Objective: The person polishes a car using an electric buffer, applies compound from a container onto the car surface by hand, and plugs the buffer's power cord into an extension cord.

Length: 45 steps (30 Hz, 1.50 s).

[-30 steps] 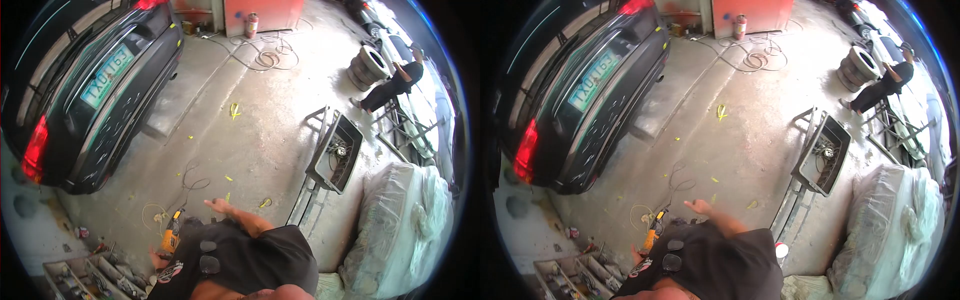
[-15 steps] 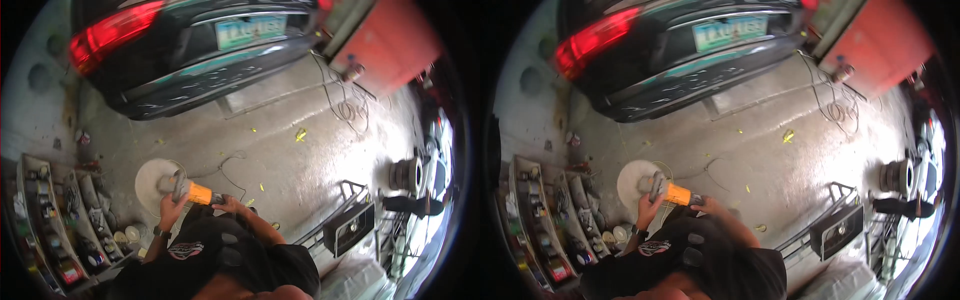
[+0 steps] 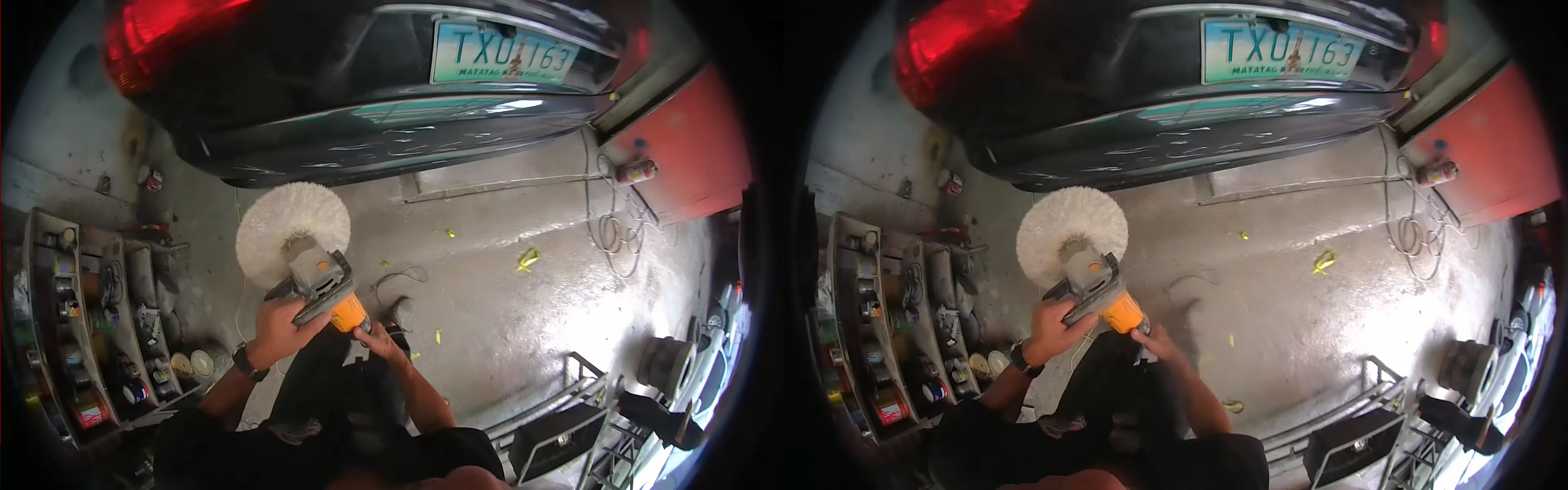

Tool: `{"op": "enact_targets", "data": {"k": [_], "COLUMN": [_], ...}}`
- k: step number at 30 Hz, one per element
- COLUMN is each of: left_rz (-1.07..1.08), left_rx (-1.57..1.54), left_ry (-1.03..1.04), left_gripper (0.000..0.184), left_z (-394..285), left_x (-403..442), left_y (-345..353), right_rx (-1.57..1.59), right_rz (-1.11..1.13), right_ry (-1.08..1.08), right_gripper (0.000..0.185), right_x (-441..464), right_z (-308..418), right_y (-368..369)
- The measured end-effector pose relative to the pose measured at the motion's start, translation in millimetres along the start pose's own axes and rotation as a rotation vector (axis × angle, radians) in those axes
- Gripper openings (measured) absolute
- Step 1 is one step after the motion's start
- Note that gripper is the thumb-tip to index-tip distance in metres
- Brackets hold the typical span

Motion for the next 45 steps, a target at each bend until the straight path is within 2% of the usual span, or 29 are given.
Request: {"op": "enact_targets", "data": {"k": [2,5,6,8,11,13,14,17,18,24,26,29,30,32,35,37,45], "left_rz": [0.068,0.081,0.082,0.08,-0.026,-0.057,-0.079,-0.2,-0.206,-0.339,-0.424,-0.695,-0.767,-0.844,-0.907,-0.925,-1.051], "left_rx": [0.003,0.008,-0.002,-0.023,0.008,0.02,0.026,0.042,0.053,0.251,0.174,0.093,0.035,-0.093,-0.229,-0.283,-0.38], "left_ry": [-0.028,-0.02,-0.024,-0.022,0.118,0.165,0.189,0.247,0.309,0.681,0.77,1.014,1.085,1.038,0.963,0.945,0.904], "left_gripper": [0.024,0.022,0.024,0.03,0.037,0.035,0.035,0.035,0.036,0.031,0.033,0.046,0.05,0.052,0.058,0.059,0.06], "left_z": [6,34,40,51,94,112,120,129,127,104,98,91,92,107,147,175,229], "left_x": [9,28,33,40,48,55,58,77,83,126,137,158,163,160,153,140,114], "left_y": [16,48,57,73,98,114,119,138,143,179,195,198,200,196,180,164,86], "right_rx": [0.139,0.144,0.034,-0.011,-0.168,-0.282,-0.233,-0.252,-0.291,-0.045,0.119,0.095,0.085,0.04,-0.161,-0.188,-0.355], "right_rz": [-0.152,-0.265,-0.259,-0.267,-0.286,-0.328,-0.347,-0.365,-0.346,-0.557,-0.575,-0.694,-0.677,-0.683,-0.741,-0.674,-0.665], "right_ry": [-0.191,-0.249,-0.18,-0.269,-0.37,-0.48,-0.536,-0.574,-0.573,-0.714,-0.741,-0.891,-0.888,-0.875,-1.008,-0.95,-0.883], "right_gripper": [0.06,0.059,0.061,0.064,0.069,0.07,0.072,0.069,0.055,0.043,0.051,0.075,0.076,0.08,0.082,0.082,0.05], "right_x": [17,49,59,75,107,127,135,168,175,220,226,224,221,216,227,225,210], "right_z": [-9,-43,-66,-57,-66,-49,-36,-57,-60,-122,-124,-112,-108,-103,-110,-104,-38], "right_y": [5,-11,-23,-43,-80,-105,-113,-133,-139,-160,-175,-180,-181,-179,-165,-139,-46]}}
Point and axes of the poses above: each hand's wrist, its own x-axis towards the middle knuckle, its own y-axis out of the palm, z = x × y, the point moved 2 cm from there along x, towards the middle knuckle, and after that the axes turned 14 degrees about -y, right-handed, at the moved point
